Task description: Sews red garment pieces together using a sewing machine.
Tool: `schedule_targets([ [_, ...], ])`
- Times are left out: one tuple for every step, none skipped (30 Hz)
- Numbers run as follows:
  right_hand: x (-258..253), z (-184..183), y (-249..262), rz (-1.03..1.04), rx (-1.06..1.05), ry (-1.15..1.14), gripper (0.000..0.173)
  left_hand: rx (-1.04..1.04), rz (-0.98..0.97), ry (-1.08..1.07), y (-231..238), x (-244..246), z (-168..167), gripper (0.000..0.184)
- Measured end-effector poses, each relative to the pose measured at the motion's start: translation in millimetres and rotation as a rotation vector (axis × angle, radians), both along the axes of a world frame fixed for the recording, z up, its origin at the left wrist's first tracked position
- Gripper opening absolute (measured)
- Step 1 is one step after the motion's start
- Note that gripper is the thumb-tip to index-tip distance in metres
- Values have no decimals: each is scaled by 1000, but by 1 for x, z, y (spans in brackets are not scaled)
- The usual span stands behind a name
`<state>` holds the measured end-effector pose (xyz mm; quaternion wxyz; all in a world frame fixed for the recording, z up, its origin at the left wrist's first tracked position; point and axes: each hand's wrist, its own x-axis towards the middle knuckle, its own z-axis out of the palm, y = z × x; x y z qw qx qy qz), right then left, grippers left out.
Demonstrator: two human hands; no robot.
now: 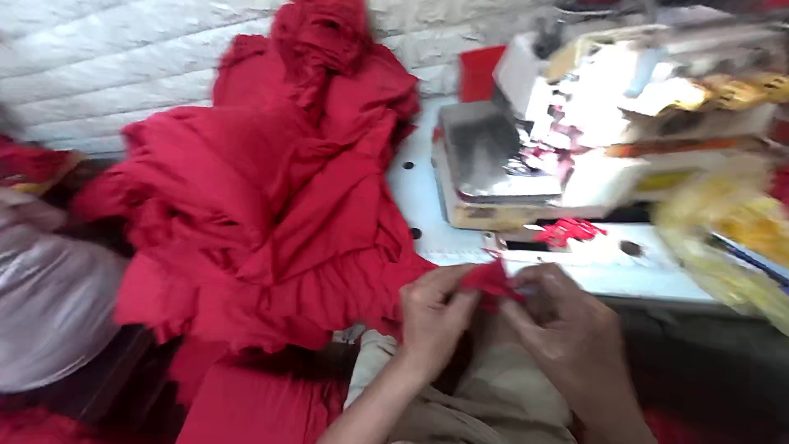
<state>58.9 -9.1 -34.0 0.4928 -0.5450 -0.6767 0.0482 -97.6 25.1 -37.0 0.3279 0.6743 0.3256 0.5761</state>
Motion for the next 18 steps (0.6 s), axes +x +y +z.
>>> schedule_targets([
  [2, 0, 5, -52, 14, -42, 27, 102, -6, -19, 0, 0, 2, 21],
  [6, 1, 10, -51, 25, -53, 31, 171, -19, -52, -1, -1, 5, 21],
  [10, 0, 17, -8, 41, -30, 30, 193, -40, -102, -1, -2, 9, 20],
  [15, -2, 24, 60, 76, 40, 27, 163, -71, -176, -2, -5, 12, 19],
  [18, -5, 30, 170, 87, 184, 23, 82, -105, -269, -2, -8, 17, 19],
  [19, -8, 35, 314, 43, 401, 21, -46, -152, -386, -1, -13, 24, 21],
  [18, -8, 36, 476, -66, 669, 24, -198, -209, -514, 1, -18, 30, 23],
  [17, -8, 36, 635, -190, 891, 24, -351, -272, -627, 3, -23, 36, 24],
  [14, -8, 34, 753, -281, 1044, 19, -477, -331, -719, 5, -28, 41, 24],
  [10, -11, 32, 818, -336, 1104, 15, -573, -378, -783, 6, -31, 44, 25],
  [5, -12, 28, 876, -365, 1095, 15, -648, -411, -818, 5, -31, 47, 26],
  [0, -12, 25, 946, -380, 1006, 15, -705, -430, -829, 4, -29, 49, 28],
  [-3, -12, 24, 1036, -393, 862, 16, -727, -448, -804, 3, -26, 49, 31],
  [-5, -10, 24, 1092, -411, 717, 17, -708, -456, -753, 2, -23, 48, 35],
  [-7, -6, 24, 1104, -425, 633, 17, -642, -432, -674, 2, -21, 46, 36],
  [-9, -1, 22, 1067, -434, 618, 17, -525, -375, -569, 4, -20, 43, 32],
  [-11, 5, 20, 999, -425, 645, 18, -369, -309, -419, 5, -23, 40, 25],
  [-13, 9, 18, 918, -392, 682, 22, -236, -220, -259, 6, -26, 38, 26],
])
